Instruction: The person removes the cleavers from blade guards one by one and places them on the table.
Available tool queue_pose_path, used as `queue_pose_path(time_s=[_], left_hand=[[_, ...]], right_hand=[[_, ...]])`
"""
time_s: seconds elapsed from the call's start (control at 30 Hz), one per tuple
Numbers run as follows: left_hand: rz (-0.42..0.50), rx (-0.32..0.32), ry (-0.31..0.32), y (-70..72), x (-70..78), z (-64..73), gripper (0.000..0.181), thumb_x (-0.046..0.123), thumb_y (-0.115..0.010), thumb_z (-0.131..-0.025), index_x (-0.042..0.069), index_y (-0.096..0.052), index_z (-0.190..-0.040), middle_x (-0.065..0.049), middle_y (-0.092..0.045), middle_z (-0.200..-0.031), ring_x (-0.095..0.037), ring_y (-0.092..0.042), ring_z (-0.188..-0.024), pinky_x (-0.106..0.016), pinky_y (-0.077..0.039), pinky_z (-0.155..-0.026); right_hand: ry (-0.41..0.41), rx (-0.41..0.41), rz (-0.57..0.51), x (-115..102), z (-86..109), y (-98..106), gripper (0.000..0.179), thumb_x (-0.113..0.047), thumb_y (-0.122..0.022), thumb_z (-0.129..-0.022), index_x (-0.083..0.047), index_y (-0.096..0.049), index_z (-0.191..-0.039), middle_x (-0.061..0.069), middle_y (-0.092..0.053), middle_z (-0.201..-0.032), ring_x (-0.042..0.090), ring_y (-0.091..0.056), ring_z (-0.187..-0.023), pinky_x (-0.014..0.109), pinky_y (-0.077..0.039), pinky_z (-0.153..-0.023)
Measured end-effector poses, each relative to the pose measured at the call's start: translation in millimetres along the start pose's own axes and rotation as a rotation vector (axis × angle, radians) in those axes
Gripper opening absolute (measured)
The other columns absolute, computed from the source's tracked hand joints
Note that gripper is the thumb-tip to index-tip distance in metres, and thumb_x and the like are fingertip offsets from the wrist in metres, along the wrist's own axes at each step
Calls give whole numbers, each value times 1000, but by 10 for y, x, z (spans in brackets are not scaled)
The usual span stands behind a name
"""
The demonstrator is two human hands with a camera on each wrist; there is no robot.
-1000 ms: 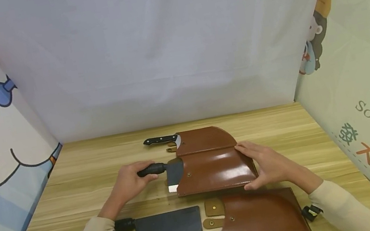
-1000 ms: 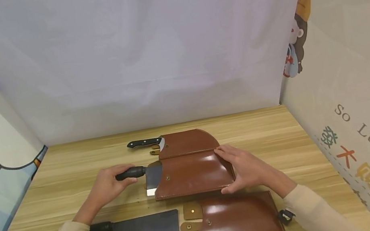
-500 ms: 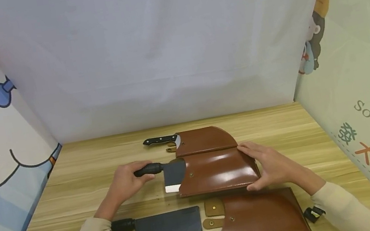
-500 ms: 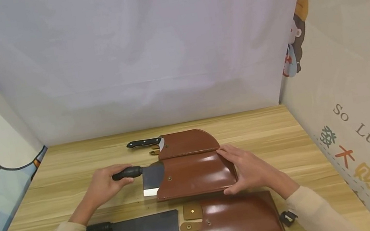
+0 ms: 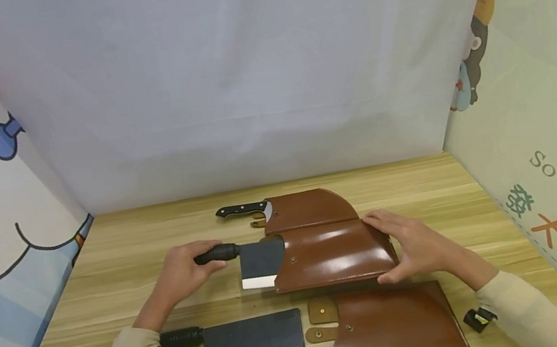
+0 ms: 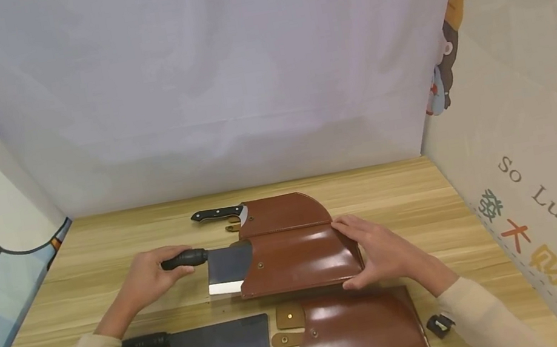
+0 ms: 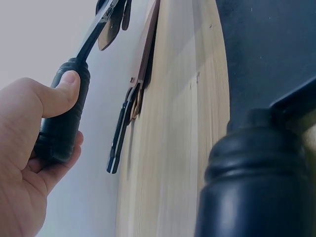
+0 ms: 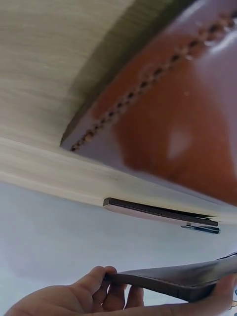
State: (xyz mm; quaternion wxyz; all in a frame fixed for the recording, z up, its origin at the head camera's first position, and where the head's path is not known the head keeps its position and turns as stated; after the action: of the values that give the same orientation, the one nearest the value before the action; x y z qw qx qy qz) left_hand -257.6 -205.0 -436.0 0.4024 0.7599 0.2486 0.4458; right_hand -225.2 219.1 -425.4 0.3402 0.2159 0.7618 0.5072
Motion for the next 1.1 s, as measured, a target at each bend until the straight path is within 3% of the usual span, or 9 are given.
queue_pose_path(time_s=[0.3,0.6,1.1], left_hand=[[22,9,8,87,-55,32,43,22,-84,-87,5,-74,-124,-15,-74,-118,-34,-72,-103,-52,-57,-82],[32,-13,19,132,-70,49,43,23,-83,-88,4,-73,-125,-16,-74,-118,-30,-73,-98,-45,-56,-76],[23,12,26,239,-118,98,43,24,-83,-87,5,-74,-124,-15,-75,-116,-31,-73,-98,-49,-56,-77]], right_hand=[[-24,-5,3,13,44,75,116,-60,-90,-63,1,-46,-151,26,-49,-150,46,-51,-135,58,-49,-101],[-28,0,10,15,85,124,116,-62,-90,-63,2,-47,-150,25,-49,-150,47,-50,-135,59,-49,-102],[-19,28,30,45,137,199,115,-64,-89,-63,1,-49,-149,27,-51,-147,47,-52,-132,61,-50,-98]])
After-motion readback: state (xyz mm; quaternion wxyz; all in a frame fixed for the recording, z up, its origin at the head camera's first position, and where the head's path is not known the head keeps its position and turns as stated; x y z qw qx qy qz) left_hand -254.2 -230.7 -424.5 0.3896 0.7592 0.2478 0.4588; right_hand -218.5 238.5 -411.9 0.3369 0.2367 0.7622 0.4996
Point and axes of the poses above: each hand's wrist, its own z-axis away from the middle knuckle, its own y-axis out of the back of the hand, x = y × z, the point moved 6 cm from there along -z, towards the middle knuckle
